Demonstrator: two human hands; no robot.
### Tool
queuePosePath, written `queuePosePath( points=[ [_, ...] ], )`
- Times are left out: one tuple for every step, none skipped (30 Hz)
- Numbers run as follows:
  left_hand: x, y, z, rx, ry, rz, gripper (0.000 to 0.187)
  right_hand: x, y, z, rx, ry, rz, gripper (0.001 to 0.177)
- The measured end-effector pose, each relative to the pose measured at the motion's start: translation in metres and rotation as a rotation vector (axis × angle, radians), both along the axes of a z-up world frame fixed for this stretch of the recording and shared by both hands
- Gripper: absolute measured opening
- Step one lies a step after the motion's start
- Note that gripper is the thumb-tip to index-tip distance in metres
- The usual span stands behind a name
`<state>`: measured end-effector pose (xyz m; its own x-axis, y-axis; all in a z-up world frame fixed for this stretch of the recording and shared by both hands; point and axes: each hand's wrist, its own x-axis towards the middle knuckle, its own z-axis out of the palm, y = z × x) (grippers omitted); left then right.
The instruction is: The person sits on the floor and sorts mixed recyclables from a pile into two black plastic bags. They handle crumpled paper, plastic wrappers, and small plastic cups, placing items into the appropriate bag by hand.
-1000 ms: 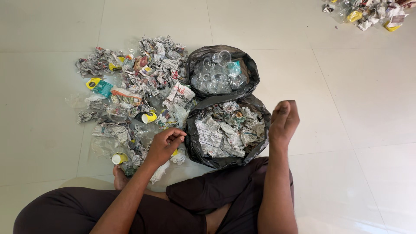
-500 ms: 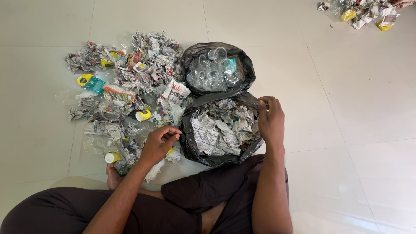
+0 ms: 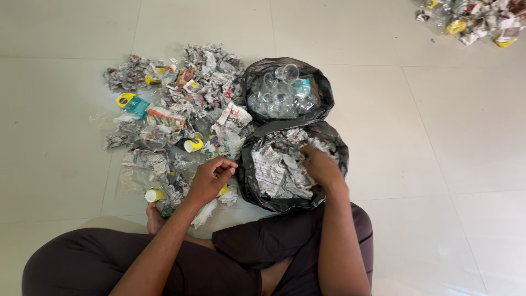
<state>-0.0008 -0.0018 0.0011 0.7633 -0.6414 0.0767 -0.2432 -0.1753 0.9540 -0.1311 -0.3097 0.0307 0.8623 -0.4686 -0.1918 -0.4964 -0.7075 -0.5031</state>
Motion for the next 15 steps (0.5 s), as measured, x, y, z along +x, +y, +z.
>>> queuePosePath(
  points=[
    [0.001,-0.001,-0.001,-0.001,-0.002,0.038,0.014,-0.002,-0.001,0.002,-0.04,-0.018,-0.025,0.038],
    [0.003,0.0,-0.002,0.002,-0.005,0.08,0.015,-0.002,-0.002,0.006,-0.076,-0.037,-0.045,0.035],
    [0.005,0.002,-0.003,0.005,-0.008,0.122,0.015,-0.003,-0.003,0.009,-0.112,-0.057,-0.066,0.032],
    [0.01,0.003,-0.003,-0.041,-0.029,0.168,0.015,-0.002,-0.002,0.013,-0.14,-0.136,-0.064,0.029],
    [0.015,0.005,-0.004,-0.086,-0.052,0.212,0.016,-0.004,-0.001,0.016,-0.166,-0.215,-0.063,0.027],
    [0.021,0.008,-0.004,-0.133,-0.075,0.259,0.017,-0.005,-0.001,0.019,-0.193,-0.294,-0.06,0.025],
    [0.028,0.012,-0.004,-0.148,-0.061,0.319,0.02,-0.004,0.0,0.022,-0.19,-0.342,-0.055,0.023],
    [0.035,0.016,-0.004,-0.164,-0.048,0.381,0.022,-0.004,0.001,0.024,-0.187,-0.39,-0.048,0.022],
    [0.041,0.02,-0.004,-0.18,-0.035,0.442,0.025,-0.003,0.002,0.026,-0.182,-0.438,-0.043,0.021],
    [0.046,0.024,-0.004,-0.222,-0.055,0.482,0.025,-0.002,0.003,0.027,-0.192,-0.418,-0.065,0.021],
    [0.052,0.029,-0.004,-0.263,-0.075,0.521,0.024,-0.001,0.005,0.028,-0.202,-0.398,-0.087,0.022],
    [0.057,0.034,-0.003,-0.304,-0.094,0.557,0.024,-0.001,0.007,0.029,-0.213,-0.375,-0.112,0.022],
    [0.062,0.04,-0.002,-0.319,-0.126,0.595,0.022,0.0,0.009,0.03,-0.211,-0.4,-0.097,0.022],
    [0.066,0.043,-0.002,-0.334,-0.157,0.63,0.021,-0.001,0.009,0.03,-0.21,-0.426,-0.086,0.021],
    [0.069,0.047,-0.002,-0.349,-0.189,0.665,0.02,-0.001,0.01,0.03,-0.209,-0.451,-0.074,0.021]
  ],
)
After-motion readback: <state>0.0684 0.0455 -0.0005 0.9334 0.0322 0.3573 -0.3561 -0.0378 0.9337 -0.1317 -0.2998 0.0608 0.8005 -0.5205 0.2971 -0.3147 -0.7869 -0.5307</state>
